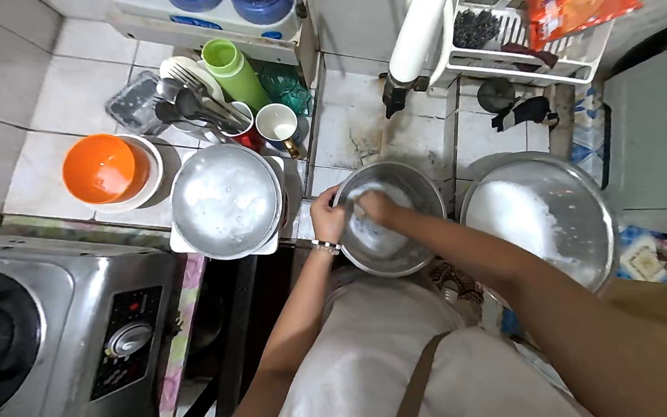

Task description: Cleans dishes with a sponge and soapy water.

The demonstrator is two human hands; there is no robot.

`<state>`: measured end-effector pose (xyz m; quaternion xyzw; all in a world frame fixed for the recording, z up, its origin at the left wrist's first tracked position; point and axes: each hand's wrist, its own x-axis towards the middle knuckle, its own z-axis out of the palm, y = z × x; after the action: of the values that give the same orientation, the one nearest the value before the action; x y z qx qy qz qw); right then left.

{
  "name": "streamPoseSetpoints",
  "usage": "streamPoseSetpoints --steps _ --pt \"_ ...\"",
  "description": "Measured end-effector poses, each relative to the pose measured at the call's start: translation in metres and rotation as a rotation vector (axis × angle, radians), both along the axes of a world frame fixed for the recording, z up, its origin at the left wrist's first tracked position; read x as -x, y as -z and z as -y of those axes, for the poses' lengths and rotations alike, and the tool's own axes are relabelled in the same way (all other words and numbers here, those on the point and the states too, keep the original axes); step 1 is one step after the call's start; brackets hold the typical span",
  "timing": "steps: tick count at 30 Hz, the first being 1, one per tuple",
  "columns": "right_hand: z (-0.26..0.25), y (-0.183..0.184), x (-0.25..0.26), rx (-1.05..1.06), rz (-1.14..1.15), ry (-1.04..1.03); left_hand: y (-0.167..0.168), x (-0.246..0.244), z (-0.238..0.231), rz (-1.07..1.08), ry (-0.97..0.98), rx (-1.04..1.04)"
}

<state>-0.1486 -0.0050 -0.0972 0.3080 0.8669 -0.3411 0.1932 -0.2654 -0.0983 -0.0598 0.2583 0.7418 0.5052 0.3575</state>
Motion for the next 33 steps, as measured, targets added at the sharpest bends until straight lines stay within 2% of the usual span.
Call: streamPoseSetpoints --steps 2,4,7,10,12,14,16,18,20,21,23,25,26,27,28,30,32,33 --pt "-0.007 -0.002 -0.018 -0.052 -0.026 0.036 0.000 0.000 0.000 -0.009 0.004 0.008" --pt "0.005 -0.018 -0.028 0.051 0.047 0.016 -0.001 -0.001 0.000 -0.016 0.001 0.015" --pt "0.027 -0.028 0.001 0.178 0.094 -0.017 -0.001 0.000 -0.001 -0.030 0.006 0.030" --pt "0.007 -0.016 0.015 0.056 0.012 0.021 0.000 0.000 0.001 -0.033 0.000 0.034" --pt "-0.014 -0.020 0.001 -0.064 0.013 0.044 -0.001 0.000 0.003 -0.042 0.004 0.026" --pt "-0.021 -0.033 -0.026 -0.134 0.116 0.005 -0.002 -0.002 0.002 -0.044 -0.029 -0.009" --pt "-0.009 -0.043 -0.046 -0.031 0.237 -0.021 -0.004 -0.005 0.001 -0.026 -0.079 -0.038" --pt "0.006 -0.038 -0.045 0.144 0.321 -0.157 -0.002 -0.008 0.004 -0.008 -0.122 -0.069" --pt "0.019 -0.019 -0.033 0.272 0.163 -0.269 0.002 -0.009 0.005 0.020 -0.143 -0.109" --pt "0.023 -0.013 -0.022 0.330 0.031 -0.234 0.003 -0.009 0.006 0.029 -0.145 -0.122" --pt "0.020 -0.010 -0.005 0.428 -0.202 0.055 0.004 -0.011 0.008 0.039 -0.129 -0.111" --pt "0.012 -0.005 0.005 0.552 -0.520 0.553 0.001 -0.012 0.010 0.033 -0.114 -0.071" --pt "0.010 -0.009 0.009 0.679 -0.667 0.802 0.000 -0.011 0.010 0.028 -0.113 -0.055" --pt "0.009 -0.013 0.012 0.786 -0.792 0.964 -0.001 -0.010 0.011 0.024 -0.107 -0.046" --pt "0.008 -0.017 0.011 0.845 -0.856 1.010 -0.001 -0.009 0.010 0.033 -0.106 -0.048" --pt "0.012 -0.026 0.008 0.794 -0.779 0.811 0.001 -0.009 0.008 0.059 -0.104 -0.072" --pt "0.015 -0.035 0.007 0.716 -0.620 0.404 0.002 -0.007 0.009 0.021 -0.071 -0.071" --pt "0.013 -0.039 0.008 0.711 -0.577 0.297 0.001 -0.006 0.009 -0.024 -0.046 -0.023"
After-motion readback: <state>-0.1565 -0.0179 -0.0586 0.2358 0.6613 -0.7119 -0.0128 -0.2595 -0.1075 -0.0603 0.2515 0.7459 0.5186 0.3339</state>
